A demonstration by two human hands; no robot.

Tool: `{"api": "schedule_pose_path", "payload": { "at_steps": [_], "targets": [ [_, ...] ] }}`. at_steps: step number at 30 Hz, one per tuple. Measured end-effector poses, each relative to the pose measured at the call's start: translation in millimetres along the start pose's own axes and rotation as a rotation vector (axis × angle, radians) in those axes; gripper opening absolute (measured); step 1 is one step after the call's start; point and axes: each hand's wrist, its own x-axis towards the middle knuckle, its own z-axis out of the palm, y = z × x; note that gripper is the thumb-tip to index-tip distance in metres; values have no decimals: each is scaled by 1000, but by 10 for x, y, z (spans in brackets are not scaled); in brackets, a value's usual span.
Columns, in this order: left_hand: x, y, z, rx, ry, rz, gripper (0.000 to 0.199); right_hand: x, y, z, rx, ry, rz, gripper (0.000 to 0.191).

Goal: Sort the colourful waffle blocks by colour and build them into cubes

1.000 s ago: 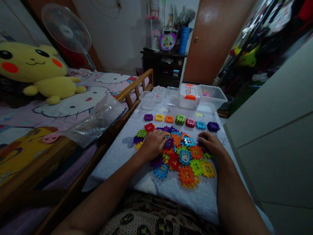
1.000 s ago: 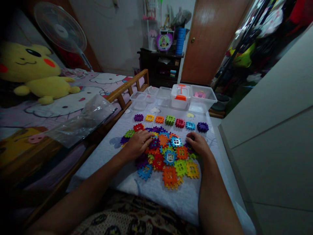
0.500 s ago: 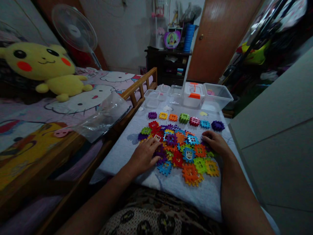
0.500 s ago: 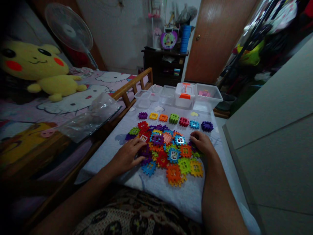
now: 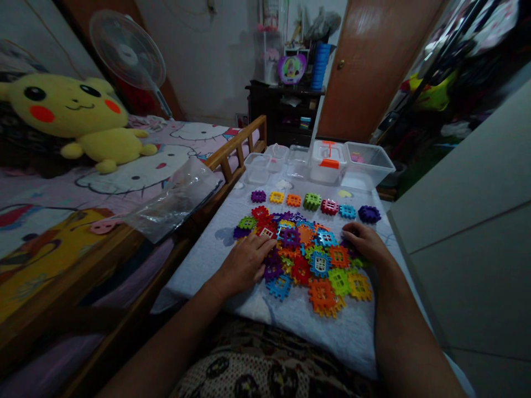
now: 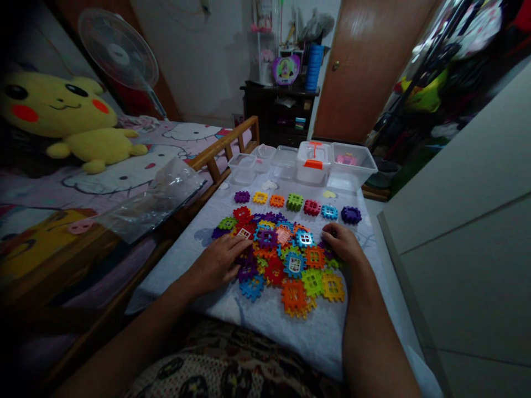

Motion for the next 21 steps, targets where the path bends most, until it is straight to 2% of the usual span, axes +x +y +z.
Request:
{"api": "schedule_pose_path", "payload": {
  "at_steps": [5,10,16,21],
  "targets": [
    [37,33,-197,-63,54,18,60,2,-17,-10,-30,29,-51,26],
    [289,130,-334,-52,101,61,55,0,-37,-27,-74,26,-72,25],
    [657,224,-193,22,24,94,54,10,-20,-9,-48,36,-62,24],
    [745,203,-112,45,3,98,52,9,-11,14,-21,31,-40,24]
  ]
}}
